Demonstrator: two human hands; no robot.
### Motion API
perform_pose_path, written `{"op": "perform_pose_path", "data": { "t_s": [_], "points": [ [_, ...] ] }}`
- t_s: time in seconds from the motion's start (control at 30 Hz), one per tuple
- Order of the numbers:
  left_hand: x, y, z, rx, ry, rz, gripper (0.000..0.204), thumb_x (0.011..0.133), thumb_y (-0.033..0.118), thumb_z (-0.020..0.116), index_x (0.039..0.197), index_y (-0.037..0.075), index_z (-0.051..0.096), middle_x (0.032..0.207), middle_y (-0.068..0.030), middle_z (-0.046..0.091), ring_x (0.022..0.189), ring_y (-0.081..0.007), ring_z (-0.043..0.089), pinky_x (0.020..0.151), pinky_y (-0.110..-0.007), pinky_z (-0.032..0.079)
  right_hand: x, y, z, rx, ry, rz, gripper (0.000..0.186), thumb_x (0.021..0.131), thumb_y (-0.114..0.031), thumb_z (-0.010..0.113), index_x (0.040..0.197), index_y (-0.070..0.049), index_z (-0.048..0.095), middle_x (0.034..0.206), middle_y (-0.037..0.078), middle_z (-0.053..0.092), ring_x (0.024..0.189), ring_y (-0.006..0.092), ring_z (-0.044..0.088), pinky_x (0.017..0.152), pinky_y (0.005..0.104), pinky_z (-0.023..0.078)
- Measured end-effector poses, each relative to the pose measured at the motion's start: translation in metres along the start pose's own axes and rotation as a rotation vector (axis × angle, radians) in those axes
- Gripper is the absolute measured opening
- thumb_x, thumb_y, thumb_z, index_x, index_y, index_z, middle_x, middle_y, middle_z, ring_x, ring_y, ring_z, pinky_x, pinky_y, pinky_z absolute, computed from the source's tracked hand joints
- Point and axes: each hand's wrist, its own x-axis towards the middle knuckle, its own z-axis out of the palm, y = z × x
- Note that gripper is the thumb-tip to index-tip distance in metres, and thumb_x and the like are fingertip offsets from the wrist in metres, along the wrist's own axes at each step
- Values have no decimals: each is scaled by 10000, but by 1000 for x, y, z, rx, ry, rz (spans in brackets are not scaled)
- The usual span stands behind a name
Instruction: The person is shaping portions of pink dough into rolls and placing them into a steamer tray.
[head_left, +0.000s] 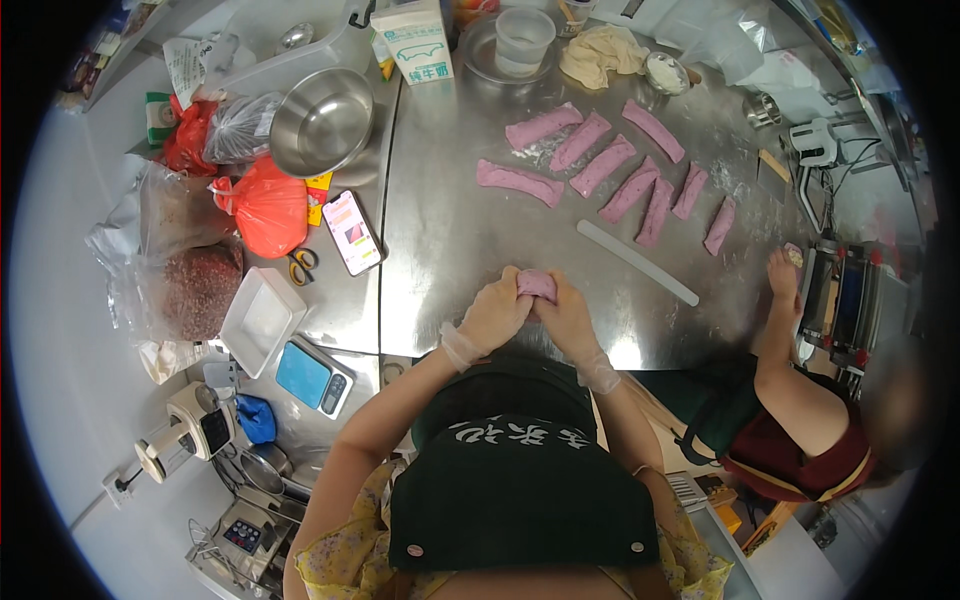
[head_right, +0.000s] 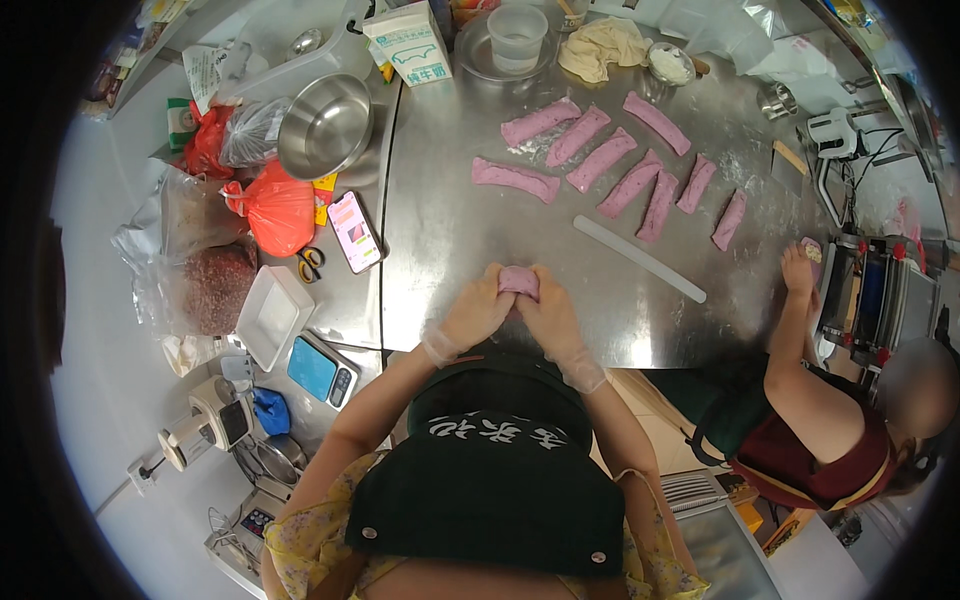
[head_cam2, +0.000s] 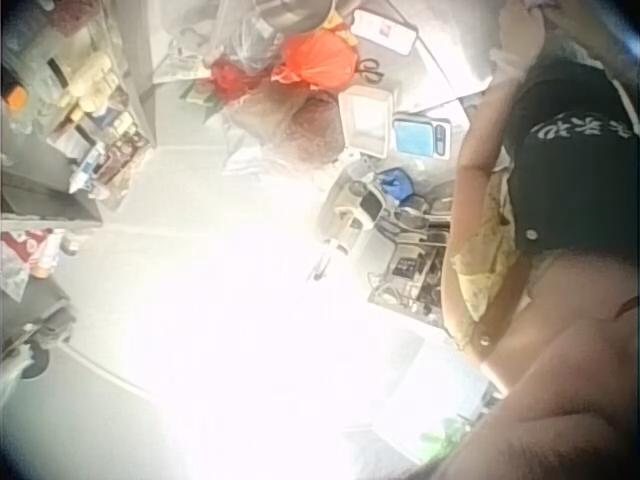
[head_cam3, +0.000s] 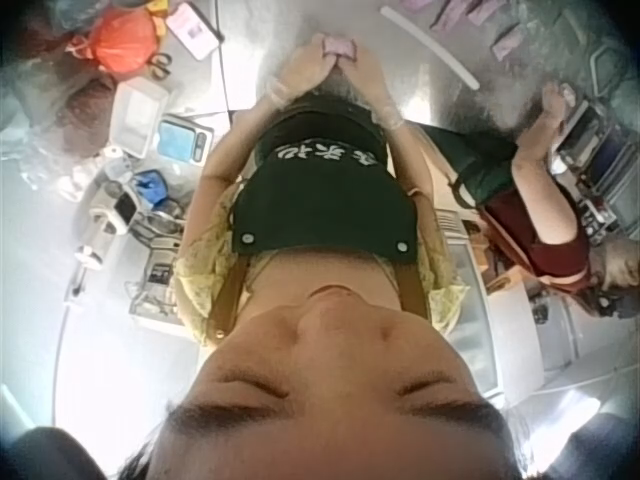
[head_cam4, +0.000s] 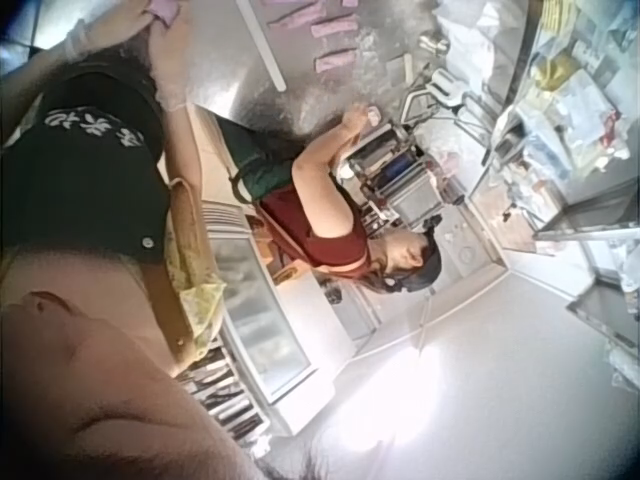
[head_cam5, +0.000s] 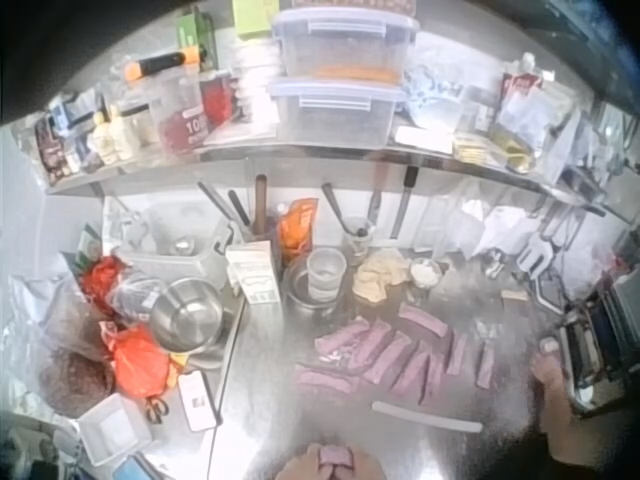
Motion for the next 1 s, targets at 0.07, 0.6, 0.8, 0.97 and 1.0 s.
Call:
{"op": "perform_pose_path", "data": {
  "t_s": [0.07,0.6,0.8,0.97,1.0],
  "points": [
    [-8,-4,-7,-504,-114,68,448,927,249,568,1288,14,443,1080,-242,640,1074,-374,620,901,-457,509,-4,-7,-3,8,8,-39,338,792,-25,628,1126,-37,582,1021,172,658,937,398,642,828,404,509],
    [-14,12,-3,-873,-61,151,466,871,-13,570,1331,19,500,1306,-105,582,1191,-215,580,1018,-330,462,-30,-20,-7,566,31,138,465,920,-70,628,1360,3,496,1312,140,565,1204,224,553,1003,341,450],
    [-22,23,2,-202,224,386,513,804,-31,593,1305,19,496,1219,-182,590,1104,-332,604,932,-362,503,-34,-21,-1,372,108,110,455,931,-132,648,1339,23,519,1218,158,628,1107,199,606,954,299,477],
    [-19,9,17,111,413,453,496,831,68,610,1308,54,474,1178,-159,600,950,-373,642,706,-447,557,-35,-31,-1,279,158,122,445,929,-134,646,1325,34,530,1172,170,650,1064,206,629,923,307,497],
    [-19,6,18,128,426,473,503,841,79,606,1324,44,468,1179,-159,598,926,-374,647,673,-446,557,-36,-30,-1,251,155,106,439,933,-141,640,1322,34,534,1166,169,654,1055,203,631,915,305,499]
  ]
}}
